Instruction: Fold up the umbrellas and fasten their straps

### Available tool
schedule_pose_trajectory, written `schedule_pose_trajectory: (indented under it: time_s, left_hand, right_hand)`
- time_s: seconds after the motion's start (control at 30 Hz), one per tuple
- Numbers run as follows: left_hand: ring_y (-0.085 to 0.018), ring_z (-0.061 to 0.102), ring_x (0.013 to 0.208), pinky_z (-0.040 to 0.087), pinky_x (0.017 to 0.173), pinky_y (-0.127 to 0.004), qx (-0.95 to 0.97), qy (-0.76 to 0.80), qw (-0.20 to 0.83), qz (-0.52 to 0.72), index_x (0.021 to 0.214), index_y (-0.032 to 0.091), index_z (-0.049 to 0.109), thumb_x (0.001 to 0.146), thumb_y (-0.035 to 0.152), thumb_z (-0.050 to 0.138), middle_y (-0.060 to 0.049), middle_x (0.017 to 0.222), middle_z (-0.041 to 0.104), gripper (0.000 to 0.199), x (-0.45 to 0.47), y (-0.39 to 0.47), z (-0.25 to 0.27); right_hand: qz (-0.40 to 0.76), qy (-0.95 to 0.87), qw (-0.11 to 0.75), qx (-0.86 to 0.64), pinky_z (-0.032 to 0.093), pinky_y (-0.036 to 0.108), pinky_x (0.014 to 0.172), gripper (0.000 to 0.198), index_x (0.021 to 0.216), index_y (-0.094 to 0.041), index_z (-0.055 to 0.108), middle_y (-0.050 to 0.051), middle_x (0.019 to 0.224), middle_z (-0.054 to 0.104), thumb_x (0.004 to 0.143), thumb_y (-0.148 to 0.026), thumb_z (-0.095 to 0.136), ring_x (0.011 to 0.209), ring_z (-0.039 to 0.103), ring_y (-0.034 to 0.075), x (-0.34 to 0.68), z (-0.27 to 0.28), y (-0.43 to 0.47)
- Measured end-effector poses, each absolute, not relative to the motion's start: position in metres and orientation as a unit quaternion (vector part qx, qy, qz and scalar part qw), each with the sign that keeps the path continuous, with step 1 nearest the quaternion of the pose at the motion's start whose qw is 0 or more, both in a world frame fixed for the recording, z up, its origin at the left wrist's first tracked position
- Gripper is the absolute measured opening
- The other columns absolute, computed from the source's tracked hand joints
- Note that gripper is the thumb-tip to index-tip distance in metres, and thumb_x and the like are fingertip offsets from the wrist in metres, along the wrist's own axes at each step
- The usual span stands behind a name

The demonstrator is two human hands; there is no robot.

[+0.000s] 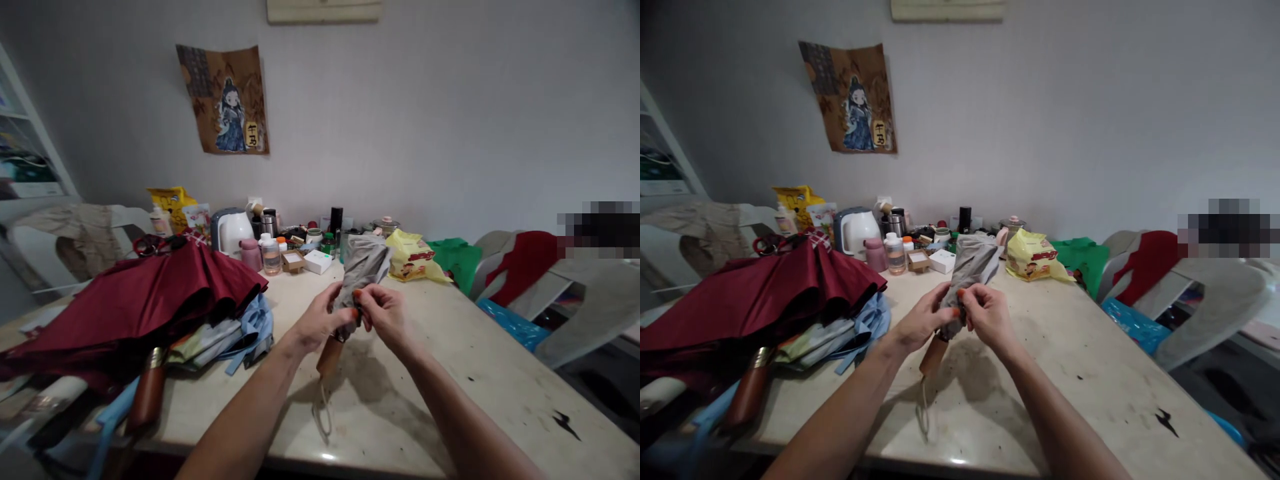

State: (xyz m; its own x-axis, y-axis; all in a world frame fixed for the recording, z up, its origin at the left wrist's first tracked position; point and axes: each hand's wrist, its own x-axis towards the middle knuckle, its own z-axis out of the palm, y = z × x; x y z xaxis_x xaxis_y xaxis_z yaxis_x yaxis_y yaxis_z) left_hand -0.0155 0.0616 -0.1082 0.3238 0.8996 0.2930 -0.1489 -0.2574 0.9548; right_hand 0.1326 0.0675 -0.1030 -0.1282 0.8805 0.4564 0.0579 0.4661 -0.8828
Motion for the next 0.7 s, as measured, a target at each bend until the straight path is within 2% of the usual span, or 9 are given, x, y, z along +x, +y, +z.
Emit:
schedule_pose_trajectory:
  time_s: [0.07,0.2,0.27,0.4,0.57,0.7]
  left_hand:
    - [-0.014,0.060,0.078,0.048,0.070,-0.025,0.536,0.230,0.623,0.521,0.117,0.019,0.054,0.072,0.039,0.075,-0.004,0.100,0.062,0.053,-0.019,0.063,-0.106]
    - [-0.010,0.059,0.066,0.046,0.062,-0.022,0.439,0.206,0.672,0.560,0.110,0.020,0.053,0.058,0.035,0.088,0.000,0.087,0.063,0.064,-0.017,0.064,-0.108]
    - [-0.012,0.059,0.063,0.046,0.059,-0.023,0.452,0.175,0.700,0.524,0.106,0.016,0.057,0.055,0.037,0.089,-0.002,0.083,0.065,0.064,-0.014,0.063,-0.110]
    - [-0.015,0.059,0.064,0.047,0.063,-0.026,0.468,0.141,0.747,0.451,0.085,0.010,0.066,0.050,0.044,0.090,-0.007,0.074,0.065,0.054,-0.004,0.057,-0.114]
    - [-0.013,0.057,0.067,0.046,0.065,-0.025,0.405,0.197,0.732,0.512,0.086,0.014,0.065,0.046,0.030,0.091,-0.002,0.075,0.065,0.050,0.012,0.046,-0.110]
    - [-0.011,0.055,0.062,0.044,0.058,-0.022,0.451,0.241,0.678,0.528,0.084,0.013,0.063,0.050,0.031,0.086,-0.001,0.072,0.063,0.045,0.005,0.047,-0.106]
  right_hand:
    - [0.400,-0.643,0.565,-0.327,0.031,0.021,0.037,0.042,0.061,-0.019,0.050,-0.005,0.042,0.046,0.080,-0.053,0.065,0.034,0.041,0.009,0.142,-0.099,0.068]
    - [0.422,-0.654,0.556,-0.292,0.035,0.021,0.039,0.042,0.063,-0.018,0.051,-0.004,0.044,0.048,0.081,-0.053,0.066,0.037,0.046,0.009,0.149,-0.100,0.069]
    - [0.426,-0.660,0.552,-0.280,0.036,0.021,0.041,0.042,0.063,-0.018,0.051,-0.004,0.045,0.048,0.082,-0.053,0.065,0.039,0.046,0.009,0.148,-0.102,0.068]
    - [0.403,-0.665,0.560,-0.286,0.031,0.021,0.041,0.041,0.063,-0.019,0.050,-0.004,0.049,0.045,0.081,-0.053,0.065,0.042,0.039,0.008,0.146,-0.098,0.065]
    - [0.270,-0.693,0.576,-0.340,0.034,0.023,0.049,0.030,0.065,-0.018,0.054,-0.001,0.058,0.049,0.081,-0.042,0.063,0.053,0.041,0.011,0.146,-0.092,0.063]
    - [0.218,-0.720,0.551,-0.361,0.033,0.024,0.050,0.027,0.065,-0.018,0.055,-0.001,0.056,0.049,0.083,-0.037,0.059,0.052,0.041,0.011,0.151,-0.094,0.068]
